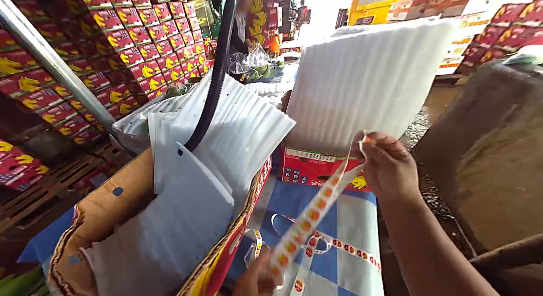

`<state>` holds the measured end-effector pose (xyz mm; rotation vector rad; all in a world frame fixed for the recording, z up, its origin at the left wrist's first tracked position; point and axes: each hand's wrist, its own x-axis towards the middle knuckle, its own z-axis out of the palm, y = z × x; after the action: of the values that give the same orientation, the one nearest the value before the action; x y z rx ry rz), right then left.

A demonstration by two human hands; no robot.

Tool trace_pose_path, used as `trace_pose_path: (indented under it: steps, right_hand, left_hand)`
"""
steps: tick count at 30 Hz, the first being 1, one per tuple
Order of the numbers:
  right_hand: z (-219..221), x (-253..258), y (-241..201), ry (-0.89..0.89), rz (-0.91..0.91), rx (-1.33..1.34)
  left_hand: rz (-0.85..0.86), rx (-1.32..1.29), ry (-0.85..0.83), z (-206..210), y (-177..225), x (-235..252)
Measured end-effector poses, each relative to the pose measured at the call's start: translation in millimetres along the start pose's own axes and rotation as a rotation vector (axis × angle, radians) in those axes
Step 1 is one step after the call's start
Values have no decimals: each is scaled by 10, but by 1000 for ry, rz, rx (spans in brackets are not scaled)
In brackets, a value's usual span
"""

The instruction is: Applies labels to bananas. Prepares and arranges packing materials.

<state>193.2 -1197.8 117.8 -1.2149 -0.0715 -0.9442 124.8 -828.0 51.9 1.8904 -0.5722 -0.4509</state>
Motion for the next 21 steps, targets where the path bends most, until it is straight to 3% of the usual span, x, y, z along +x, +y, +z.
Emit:
trace_pose_path:
  steps: [2, 3, 6, 7, 8, 12, 13, 16, 18, 21]
  right_hand:
    - [-238, 230, 138, -25, -19, -94]
    - [-340, 240, 238, -108, 40, -197]
    - [-421, 166, 379, -563, 429, -770]
    - [-373, 192, 365, -679, 501, -952]
    - [-335, 222, 321, -687, 488, -1077]
    - [-488, 653, 91, -113, -24, -1114]
    - [-568, 861, 44, 24, -48, -1079]
    - [-721, 1403, 6, 339, 192, -968]
    - [-784, 1574, 89, 422, 320, -918]
    - [-713, 1579, 99, 455, 275, -871]
  left_hand:
    - [197, 170, 261, 140, 165, 736]
    - [241, 233, 312, 188, 209, 1052]
    - [94, 439, 190, 281, 200, 1666]
    - [14, 526, 91, 285, 146, 1783]
    - [-54, 596, -4, 296, 77, 1851]
    - [-133, 665, -139, 432, -74, 1622]
    - [-96, 657, -164, 451, -50, 1495]
    - [81, 565, -195, 452, 33, 1151]
    - [138, 521, -206, 415, 120, 1005]
    - [154, 485, -188, 351, 406, 853]
